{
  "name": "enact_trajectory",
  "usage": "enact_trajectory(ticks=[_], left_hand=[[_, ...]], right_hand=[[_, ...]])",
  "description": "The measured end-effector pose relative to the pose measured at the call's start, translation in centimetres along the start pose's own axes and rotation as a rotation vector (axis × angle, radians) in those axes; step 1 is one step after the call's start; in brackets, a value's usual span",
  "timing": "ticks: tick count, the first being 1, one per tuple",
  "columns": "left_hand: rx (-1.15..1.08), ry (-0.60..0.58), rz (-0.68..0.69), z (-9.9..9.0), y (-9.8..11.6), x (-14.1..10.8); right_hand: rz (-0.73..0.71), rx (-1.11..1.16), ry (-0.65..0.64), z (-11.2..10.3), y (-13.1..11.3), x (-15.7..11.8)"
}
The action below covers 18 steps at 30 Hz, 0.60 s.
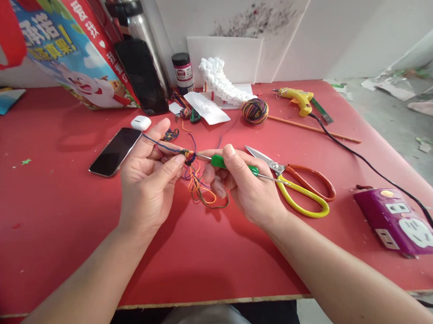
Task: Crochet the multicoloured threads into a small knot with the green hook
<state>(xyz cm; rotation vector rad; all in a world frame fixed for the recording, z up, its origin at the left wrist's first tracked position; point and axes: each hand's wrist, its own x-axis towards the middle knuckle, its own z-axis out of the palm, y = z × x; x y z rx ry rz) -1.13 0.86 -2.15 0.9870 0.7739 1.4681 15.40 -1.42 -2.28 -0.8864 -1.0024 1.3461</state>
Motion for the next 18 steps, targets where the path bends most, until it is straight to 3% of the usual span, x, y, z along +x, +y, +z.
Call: enact_trajectory(ticks=[10,18], left_hand=[[0.085,-0.005,0.036,-0.4,-0.3,0.0],[0.219,-0.074,0.174,-1.1,-0.9,0.2]], right_hand=[[0.011,-0.023,0.001,-0.2,-0.2,-0.1],[-0.032,-0.048,-0.03,-0.5,-0.1,0.0]])
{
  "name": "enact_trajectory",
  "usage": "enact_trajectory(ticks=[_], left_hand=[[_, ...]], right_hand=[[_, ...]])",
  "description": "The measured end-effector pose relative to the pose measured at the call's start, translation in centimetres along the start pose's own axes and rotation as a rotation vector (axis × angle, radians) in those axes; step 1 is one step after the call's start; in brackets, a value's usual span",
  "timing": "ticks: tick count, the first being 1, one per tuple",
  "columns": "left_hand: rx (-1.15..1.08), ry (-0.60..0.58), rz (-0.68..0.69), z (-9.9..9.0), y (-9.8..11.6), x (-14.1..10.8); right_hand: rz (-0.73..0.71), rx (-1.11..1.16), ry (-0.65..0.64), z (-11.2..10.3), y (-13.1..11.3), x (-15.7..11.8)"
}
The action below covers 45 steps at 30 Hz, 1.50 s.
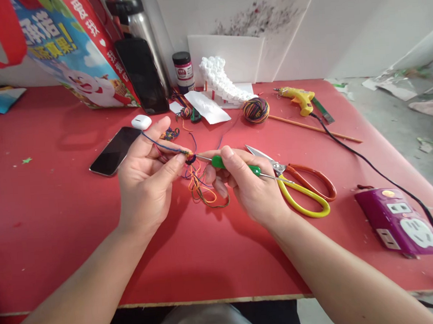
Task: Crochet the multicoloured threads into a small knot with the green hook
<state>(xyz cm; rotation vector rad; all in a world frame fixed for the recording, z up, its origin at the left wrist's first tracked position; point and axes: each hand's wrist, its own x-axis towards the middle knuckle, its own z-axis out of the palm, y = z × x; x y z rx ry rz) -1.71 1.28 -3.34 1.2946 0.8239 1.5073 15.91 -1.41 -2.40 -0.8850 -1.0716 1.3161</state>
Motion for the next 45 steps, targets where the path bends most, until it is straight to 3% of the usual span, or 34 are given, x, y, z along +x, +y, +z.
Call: enact_trajectory(ticks=[7,13,20,35,45], left_hand=[[0.117,-0.032,0.061,0.2,0.5,0.1],[0.086,0.011,-0.022,0.8,1.6,-0.1],[0.028,0.043,-0.077,0.7,1.1,0.0],[0.097,0.026,-0.045,1.0,1.6,-0.2],[-0.088,0.034,-0.172,0.8,1.0,0.2]], right_hand=[[-0.02,-0.05,0.007,-0.7,0.3,-0.2],[-0.067,-0.098,-0.009,-0.9,0.2,-0.3],[-0.094,-0.122,-0.009,-1.0,0.4,-0.2],[-0.102,-0.196,0.006,-0.9,0.3,-0.4],[-0.106,-0.169,0.027,-1.0,0.3,0.0]])
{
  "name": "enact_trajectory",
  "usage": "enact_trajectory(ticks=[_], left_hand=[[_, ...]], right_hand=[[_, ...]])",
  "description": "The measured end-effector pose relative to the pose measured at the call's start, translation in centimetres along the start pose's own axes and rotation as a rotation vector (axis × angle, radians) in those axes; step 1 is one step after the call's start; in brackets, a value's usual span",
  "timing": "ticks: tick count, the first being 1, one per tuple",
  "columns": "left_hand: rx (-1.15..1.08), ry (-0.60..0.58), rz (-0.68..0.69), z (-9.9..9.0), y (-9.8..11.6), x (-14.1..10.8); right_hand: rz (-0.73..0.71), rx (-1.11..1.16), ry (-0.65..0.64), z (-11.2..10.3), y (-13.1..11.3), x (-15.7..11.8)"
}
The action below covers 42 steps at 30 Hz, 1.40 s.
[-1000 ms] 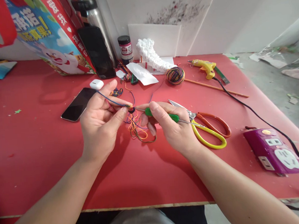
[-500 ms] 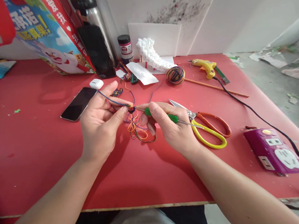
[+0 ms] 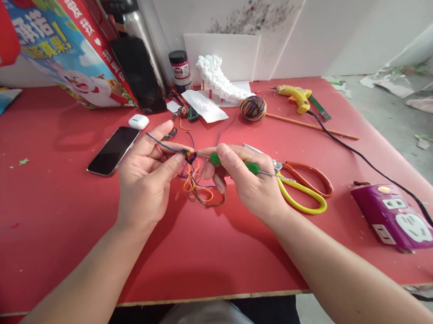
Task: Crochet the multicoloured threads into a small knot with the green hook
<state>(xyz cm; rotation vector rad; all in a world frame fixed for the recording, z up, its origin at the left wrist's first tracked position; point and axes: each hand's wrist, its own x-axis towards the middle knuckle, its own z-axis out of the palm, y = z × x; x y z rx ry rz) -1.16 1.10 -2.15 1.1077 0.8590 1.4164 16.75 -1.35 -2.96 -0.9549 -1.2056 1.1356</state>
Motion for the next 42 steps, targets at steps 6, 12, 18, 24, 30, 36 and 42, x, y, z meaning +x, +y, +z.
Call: enact_trajectory(ticks=[6,12,18,24,30,36,42], left_hand=[[-0.097,0.001,-0.088,0.1,0.02,0.03],[-0.12,-0.007,-0.108,-0.07,-0.03,-0.15],[-0.101,-0.002,-0.094,-0.17,-0.14,-0.11],[-0.127,0.006,-0.093,-0.06,-0.17,-0.13],[-0.094,-0.011,-0.08,-0.21,-0.27,-0.16],[-0.106,0.027,-0.038,-0.02,-0.34,-0.13],[-0.064,0.042,0.011,0.11,-0.33,-0.12]], right_hand=[[0.002,0.033,0.005,0.14,0.08,-0.11],[0.019,0.016,0.029,0.14,0.24,-0.15],[0.018,0.017,0.037,0.2,0.21,-0.12],[-0.003,0.019,0.006,0.24,0.16,-0.28],[0.002,0.01,0.0,0.23,0.16,-0.3],[-0.022,0.052,-0.013,0.22,0.19,-0.23],[-0.052,0.056,-0.038,0.01,0.32,-0.12]])
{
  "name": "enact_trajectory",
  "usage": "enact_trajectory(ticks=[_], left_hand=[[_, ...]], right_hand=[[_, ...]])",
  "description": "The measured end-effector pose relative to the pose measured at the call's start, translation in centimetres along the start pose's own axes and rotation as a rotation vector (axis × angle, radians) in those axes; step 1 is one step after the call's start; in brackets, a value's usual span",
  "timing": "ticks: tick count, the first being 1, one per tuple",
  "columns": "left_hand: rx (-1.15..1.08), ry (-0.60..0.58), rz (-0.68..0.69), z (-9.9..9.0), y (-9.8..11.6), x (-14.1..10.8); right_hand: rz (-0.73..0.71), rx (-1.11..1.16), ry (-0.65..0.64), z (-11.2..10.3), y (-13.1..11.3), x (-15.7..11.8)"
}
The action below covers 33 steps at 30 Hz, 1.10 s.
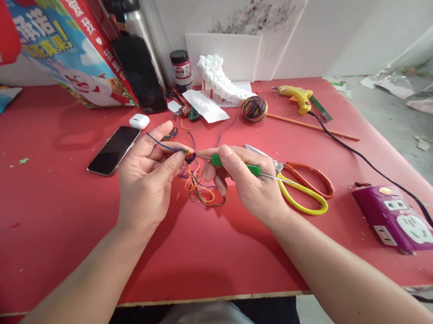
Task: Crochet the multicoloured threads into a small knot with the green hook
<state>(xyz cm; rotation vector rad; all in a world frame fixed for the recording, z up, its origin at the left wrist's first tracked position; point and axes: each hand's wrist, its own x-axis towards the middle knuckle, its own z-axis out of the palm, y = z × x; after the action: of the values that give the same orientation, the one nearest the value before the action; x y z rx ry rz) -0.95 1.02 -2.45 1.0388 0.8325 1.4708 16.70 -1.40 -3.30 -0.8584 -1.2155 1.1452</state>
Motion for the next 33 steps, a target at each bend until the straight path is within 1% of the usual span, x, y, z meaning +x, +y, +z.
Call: enact_trajectory(ticks=[5,9,12,16,20,24,28,31,33], left_hand=[[0.127,0.018,0.081,-0.1,-0.1,-0.1],[0.234,-0.01,0.166,-0.3,0.0,-0.2],[0.267,-0.025,0.213,-0.4,0.0,-0.2],[0.311,-0.04,0.243,-0.5,-0.1,-0.2],[0.345,-0.085,0.286,-0.5,0.0,-0.2],[0.386,-0.127,0.29,-0.7,0.3,0.0],[0.439,-0.164,0.289,-0.9,0.5,-0.1],[0.436,-0.235,0.278,-0.9,0.7,-0.2],[0.424,-0.273,0.237,-0.8,0.8,-0.3]], right_hand=[[-0.024,0.009,-0.02,0.0,0.0,0.0],[-0.04,-0.011,-0.019,0.0,0.0,0.0],[-0.039,-0.023,-0.014,0.1,0.0,0.0],[-0.032,-0.036,0.001,0.1,0.0,0.0],[-0.032,-0.032,-0.001,-0.2,-0.3,0.1],[-0.003,-0.026,-0.03,-0.6,-1.0,0.4],[0.072,-0.02,-0.048,-1.1,-1.9,0.6],[0.13,-0.035,-0.053,-1.6,-2.3,0.8],[0.153,-0.049,-0.052,-1.8,-2.4,0.9]])
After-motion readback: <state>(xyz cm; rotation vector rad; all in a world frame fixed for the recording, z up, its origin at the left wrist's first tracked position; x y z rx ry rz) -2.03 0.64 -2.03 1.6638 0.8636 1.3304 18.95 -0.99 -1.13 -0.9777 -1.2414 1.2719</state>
